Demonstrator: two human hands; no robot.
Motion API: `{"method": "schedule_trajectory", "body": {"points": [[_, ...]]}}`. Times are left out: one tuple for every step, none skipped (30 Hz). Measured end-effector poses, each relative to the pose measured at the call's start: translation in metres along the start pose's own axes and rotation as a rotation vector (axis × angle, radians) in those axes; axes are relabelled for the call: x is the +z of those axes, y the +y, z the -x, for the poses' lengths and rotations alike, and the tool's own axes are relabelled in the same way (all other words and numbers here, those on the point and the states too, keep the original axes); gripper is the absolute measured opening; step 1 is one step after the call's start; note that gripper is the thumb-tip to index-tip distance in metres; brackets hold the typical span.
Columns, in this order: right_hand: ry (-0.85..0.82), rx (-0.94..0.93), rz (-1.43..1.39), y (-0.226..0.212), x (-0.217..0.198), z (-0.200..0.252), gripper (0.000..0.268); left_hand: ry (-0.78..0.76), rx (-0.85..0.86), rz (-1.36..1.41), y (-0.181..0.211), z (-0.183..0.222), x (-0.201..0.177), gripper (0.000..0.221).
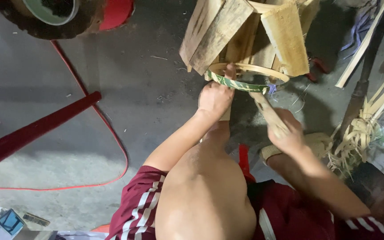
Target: Assembling a wooden structure by fastening thin wood strips to a circular frame using a hammer and nails.
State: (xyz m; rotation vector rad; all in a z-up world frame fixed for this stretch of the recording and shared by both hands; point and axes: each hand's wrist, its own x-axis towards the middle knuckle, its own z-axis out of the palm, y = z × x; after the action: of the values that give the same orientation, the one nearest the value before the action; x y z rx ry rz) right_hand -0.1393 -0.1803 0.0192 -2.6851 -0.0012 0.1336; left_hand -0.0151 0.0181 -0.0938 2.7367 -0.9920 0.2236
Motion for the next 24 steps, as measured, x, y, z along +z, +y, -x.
{"method": "schedule_trajectory", "body": {"points": [[0.064, -0.051, 0.041, -0.013, -0.007, -0.023, 0.012, -0.018, -0.002, -0.003, 0.0, -0.008, -0.015, 0.01], [0.128, -0.105, 0.079, -0.027, -0.014, -0.047, 0.015, -0.037, -0.006, -0.008, -0.001, -0.014, -0.03, 0.01], [0.128, -0.107, 0.079, -0.02, 0.001, -0.046, 0.015, -0.037, -0.007, -0.009, 0.001, -0.009, -0.018, 0.01], [0.186, -0.005, 0.034, -0.011, 0.015, -0.046, 0.017, -0.026, -0.005, -0.031, 0.004, -0.003, -0.006, 0.01], [0.244, 0.097, -0.01, -0.003, 0.03, -0.046, 0.024, -0.015, -0.004, -0.052, 0.006, 0.002, 0.006, 0.009], [0.238, 0.091, -0.01, 0.001, 0.036, -0.048, 0.024, -0.016, -0.012, -0.052, 0.007, 0.0, 0.001, 0.009], [0.231, 0.128, -0.003, 0.006, 0.043, -0.05, 0.023, -0.017, -0.025, -0.053, 0.008, -0.003, -0.003, 0.008], [0.226, 0.168, 0.007, 0.011, 0.049, -0.051, 0.023, -0.015, -0.035, -0.051, 0.01, -0.006, -0.008, 0.007], [0.222, 0.164, 0.01, 0.012, 0.052, -0.05, 0.023, -0.015, -0.04, -0.049, 0.01, -0.008, -0.017, 0.007], [0.2, 0.143, 0.069, 0.013, 0.054, -0.049, 0.02, -0.044, -0.047, -0.088, 0.01, -0.012, -0.027, 0.009], [0.178, 0.122, 0.128, 0.014, 0.057, -0.048, 0.017, -0.074, -0.053, -0.127, 0.009, -0.016, -0.037, 0.01], [0.177, 0.12, 0.129, 0.01, 0.055, -0.051, 0.017, -0.073, -0.057, -0.127, 0.011, -0.012, -0.029, 0.01], [0.164, 0.122, 0.154, 0.006, 0.053, -0.054, 0.017, -0.077, -0.056, -0.129, 0.013, -0.009, -0.021, 0.01], [0.152, 0.123, 0.178, 0.001, 0.051, -0.058, 0.017, -0.081, -0.054, -0.133, 0.015, -0.005, -0.014, 0.011], [0.151, 0.121, 0.177, 0.006, 0.055, -0.054, 0.017, -0.081, -0.057, -0.135, 0.01, -0.014, -0.032, 0.011], [0.115, 0.138, 0.16, 0.012, 0.057, -0.049, 0.016, -0.078, -0.062, -0.149, 0.007, -0.022, -0.051, 0.011], [0.078, 0.155, 0.143, 0.017, 0.06, -0.045, 0.015, -0.075, -0.067, -0.164, 0.003, -0.031, -0.07, 0.011], [0.075, 0.155, 0.144, 0.017, 0.06, -0.044, 0.015, -0.076, -0.069, -0.161, 0.005, -0.028, -0.065, 0.011], [0.016, 0.217, 0.143, 0.017, 0.059, -0.043, 0.017, -0.089, -0.079, -0.149, 0.006, -0.026, -0.061, 0.009], [-0.04, 0.278, 0.142, 0.017, 0.059, -0.044, 0.019, -0.099, -0.09, -0.138, 0.006, -0.025, -0.056, 0.007], [-0.039, 0.276, 0.145, 0.016, 0.056, -0.045, 0.019, -0.096, -0.091, -0.137, 0.01, -0.021, -0.045, 0.007], [-0.035, 0.264, 0.159, 0.014, 0.054, -0.046, 0.02, -0.105, -0.1, -0.127, 0.013, -0.017, -0.035, 0.007], [-0.03, 0.252, 0.173, 0.013, 0.052, -0.047, 0.021, -0.114, -0.108, -0.117, 0.017, -0.013, -0.024, 0.014], [-0.033, 0.248, 0.173, 0.006, 0.044, -0.052, 0.021, -0.115, -0.113, -0.119, 0.017, -0.012, -0.023, 0.014]]}}
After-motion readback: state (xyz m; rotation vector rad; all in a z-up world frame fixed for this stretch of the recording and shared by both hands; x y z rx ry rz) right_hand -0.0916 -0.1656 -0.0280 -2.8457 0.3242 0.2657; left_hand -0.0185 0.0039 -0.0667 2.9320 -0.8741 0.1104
